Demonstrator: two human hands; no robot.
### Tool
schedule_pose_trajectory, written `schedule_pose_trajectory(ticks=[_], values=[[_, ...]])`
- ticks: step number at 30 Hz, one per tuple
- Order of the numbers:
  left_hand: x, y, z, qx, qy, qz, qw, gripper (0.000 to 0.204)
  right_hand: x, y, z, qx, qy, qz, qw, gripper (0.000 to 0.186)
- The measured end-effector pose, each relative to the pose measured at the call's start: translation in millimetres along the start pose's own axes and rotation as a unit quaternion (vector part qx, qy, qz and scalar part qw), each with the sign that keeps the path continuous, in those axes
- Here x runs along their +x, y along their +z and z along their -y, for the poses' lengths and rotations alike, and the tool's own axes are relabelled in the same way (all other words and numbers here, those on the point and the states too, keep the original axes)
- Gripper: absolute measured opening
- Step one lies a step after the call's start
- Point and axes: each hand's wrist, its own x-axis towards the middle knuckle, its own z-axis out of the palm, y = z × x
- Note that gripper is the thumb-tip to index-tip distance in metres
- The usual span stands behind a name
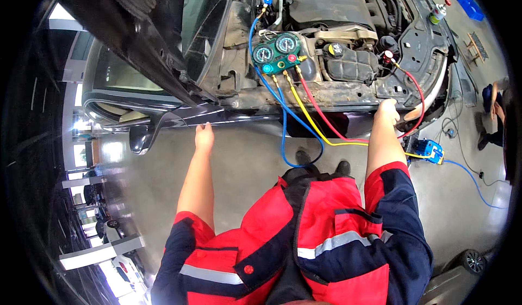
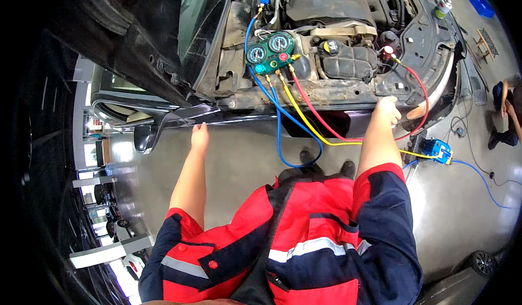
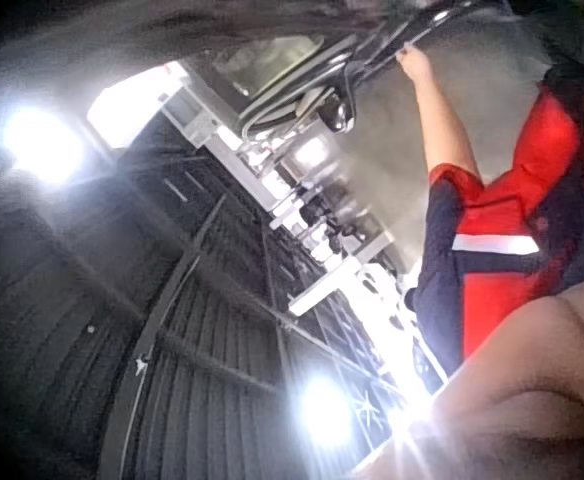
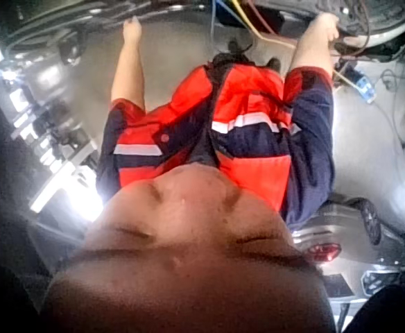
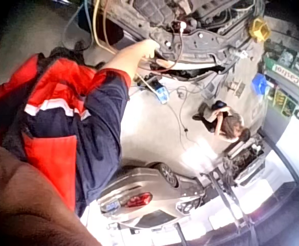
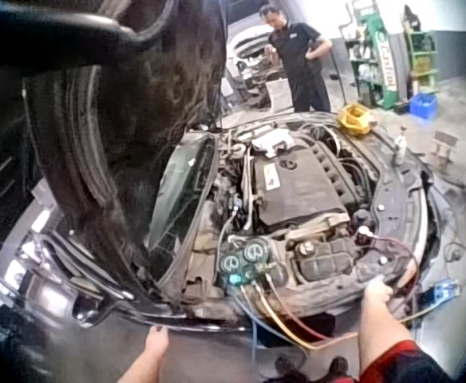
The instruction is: The person holds their forearm and touches a small red mark by hand before reaching toward the front of a vehicle's engine bay while it is connected to a gauge manifold set and vacuum pump.
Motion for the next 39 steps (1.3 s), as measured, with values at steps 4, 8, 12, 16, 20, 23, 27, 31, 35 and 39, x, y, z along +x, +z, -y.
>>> schedule_pose_trajectory(ticks=[4, 8, 12, 16, 20, 23, 27, 31, 35, 39], values=[[41, -6, -13, 0.039, 0.042, -0.048, 0.997, 0.068, -6, 12, 0, -0.023, -0.034, -0.114, 0.993, 0.076], [81, 8, -37, -0.012, -0.003, -0.063, 0.998, 0.073, -5, 13, 4, -0.021, -0.028, -0.141, 0.989, 0.074], [102, 31, -55, -0.001, -0.071, -0.14, 0.988, 0.063, -16, 9, 7, -0.02, -0.031, -0.121, 0.992, 0.074], [99, 60, -70, -0.011, 0.004, -0.204, 0.979, 0.05, 4, 8, 7, -0.025, -0.037, -0.13, 0.99, 0.074], [142, 63, -31, -0.478, 0.056, -0.26, 0.837, 0.043, -9, 18, 7, -0.055, -0.057, -0.124, 0.989, 0.073], [148, 71, -19, -0.247, 0.111, -0.353, 0.896, 0.041, -8, 21, 6, -0.074, -0.061, -0.132, 0.987, 0.074], [118, 83, -77, -0.34, 0.095, -0.371, 0.859, 0.036, 14, 17, 0, -0.06, -0.079, -0.139, 0.985, 0.077], [114, 83, -81, -0.407, 0.046, -0.362, 0.838, 0.03, 18, 18, -3, -0.059, -0.088, -0.116, 0.988, 0.079], [152, 78, -27, -0.448, 0.135, -0.368, 0.804, 0.026, -1, 24, -4, -0.038, -0.108, -0.113, 0.987, 0.082], [160, 80, -28, -0.579, 0.122, -0.317, 0.741, 0.027, -1, 23, -4, -0.042, -0.104, -0.122, 0.986, 0.077]])
